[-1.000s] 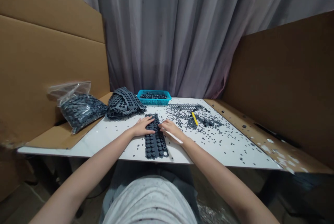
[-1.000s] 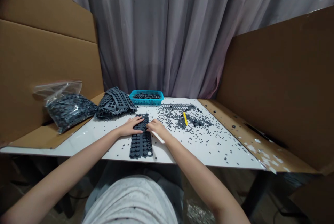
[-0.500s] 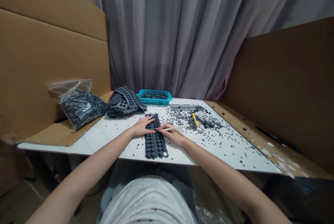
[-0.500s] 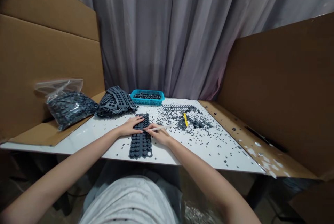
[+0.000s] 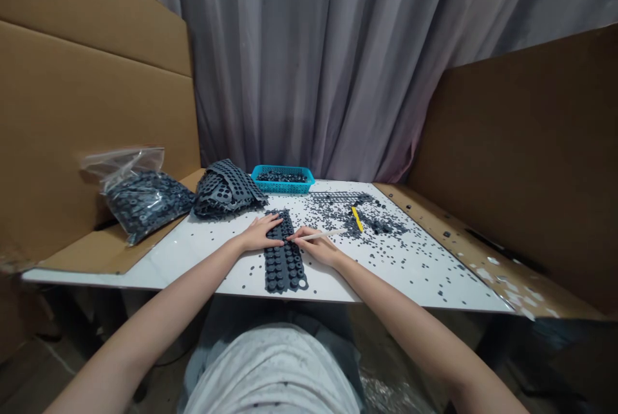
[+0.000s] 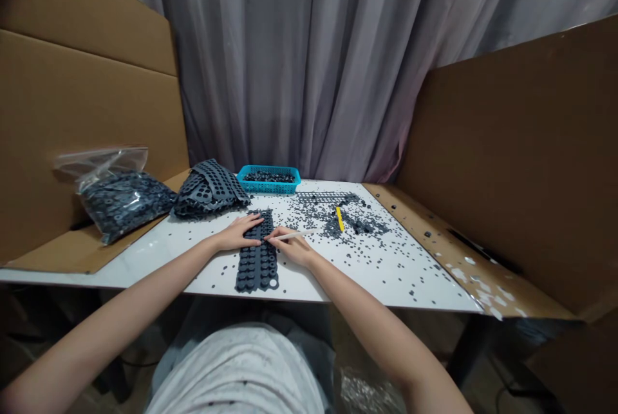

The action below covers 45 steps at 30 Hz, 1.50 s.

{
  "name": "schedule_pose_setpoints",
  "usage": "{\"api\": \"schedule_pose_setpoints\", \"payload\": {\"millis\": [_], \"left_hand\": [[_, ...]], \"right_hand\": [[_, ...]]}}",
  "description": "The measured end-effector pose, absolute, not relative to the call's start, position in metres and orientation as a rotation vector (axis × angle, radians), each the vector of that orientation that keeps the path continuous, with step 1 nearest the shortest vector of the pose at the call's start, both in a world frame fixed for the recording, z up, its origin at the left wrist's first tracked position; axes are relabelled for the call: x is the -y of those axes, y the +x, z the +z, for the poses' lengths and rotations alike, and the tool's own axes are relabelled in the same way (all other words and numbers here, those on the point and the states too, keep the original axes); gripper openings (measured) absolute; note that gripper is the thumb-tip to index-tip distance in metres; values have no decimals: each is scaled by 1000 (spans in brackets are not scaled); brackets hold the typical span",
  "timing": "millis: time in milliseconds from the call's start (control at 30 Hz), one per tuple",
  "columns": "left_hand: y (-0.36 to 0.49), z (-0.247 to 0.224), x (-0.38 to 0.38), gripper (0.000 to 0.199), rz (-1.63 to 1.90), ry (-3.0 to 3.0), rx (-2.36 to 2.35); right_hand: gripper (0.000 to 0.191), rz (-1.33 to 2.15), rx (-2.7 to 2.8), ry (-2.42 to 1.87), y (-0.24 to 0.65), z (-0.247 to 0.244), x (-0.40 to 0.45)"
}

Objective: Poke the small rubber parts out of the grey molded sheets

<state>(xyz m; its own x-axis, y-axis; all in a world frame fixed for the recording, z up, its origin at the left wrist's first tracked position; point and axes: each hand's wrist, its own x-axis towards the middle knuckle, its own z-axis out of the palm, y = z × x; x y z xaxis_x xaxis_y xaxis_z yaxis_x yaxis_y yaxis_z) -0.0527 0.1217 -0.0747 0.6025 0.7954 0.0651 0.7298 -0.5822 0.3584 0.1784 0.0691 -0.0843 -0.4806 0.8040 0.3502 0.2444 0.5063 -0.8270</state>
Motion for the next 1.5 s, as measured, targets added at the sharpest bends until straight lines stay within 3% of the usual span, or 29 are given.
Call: {"api": "schedule_pose_setpoints", "payload": {"millis": [267, 567, 1033, 1267, 1500], "left_hand": [[-52, -73, -120, 84, 318, 2530, -1245], [-53, -75, -123, 83, 317, 2533, -1237], [-52, -78, -124, 85, 327, 2538, -1243], [-54, -84, -127, 82, 404, 2543, -1219], [-57, -79, -125, 75, 542, 2565, -1148]], "right_hand": [[17, 477, 2316, -856, 175, -80, -65], [24, 224, 2417, -842, 169, -80, -68], [14, 355, 2229, -985, 171, -83, -73], [24, 508, 2041, -1008, 187, -76, -67], [31, 917, 2044, -857, 184, -72, -57]]}}
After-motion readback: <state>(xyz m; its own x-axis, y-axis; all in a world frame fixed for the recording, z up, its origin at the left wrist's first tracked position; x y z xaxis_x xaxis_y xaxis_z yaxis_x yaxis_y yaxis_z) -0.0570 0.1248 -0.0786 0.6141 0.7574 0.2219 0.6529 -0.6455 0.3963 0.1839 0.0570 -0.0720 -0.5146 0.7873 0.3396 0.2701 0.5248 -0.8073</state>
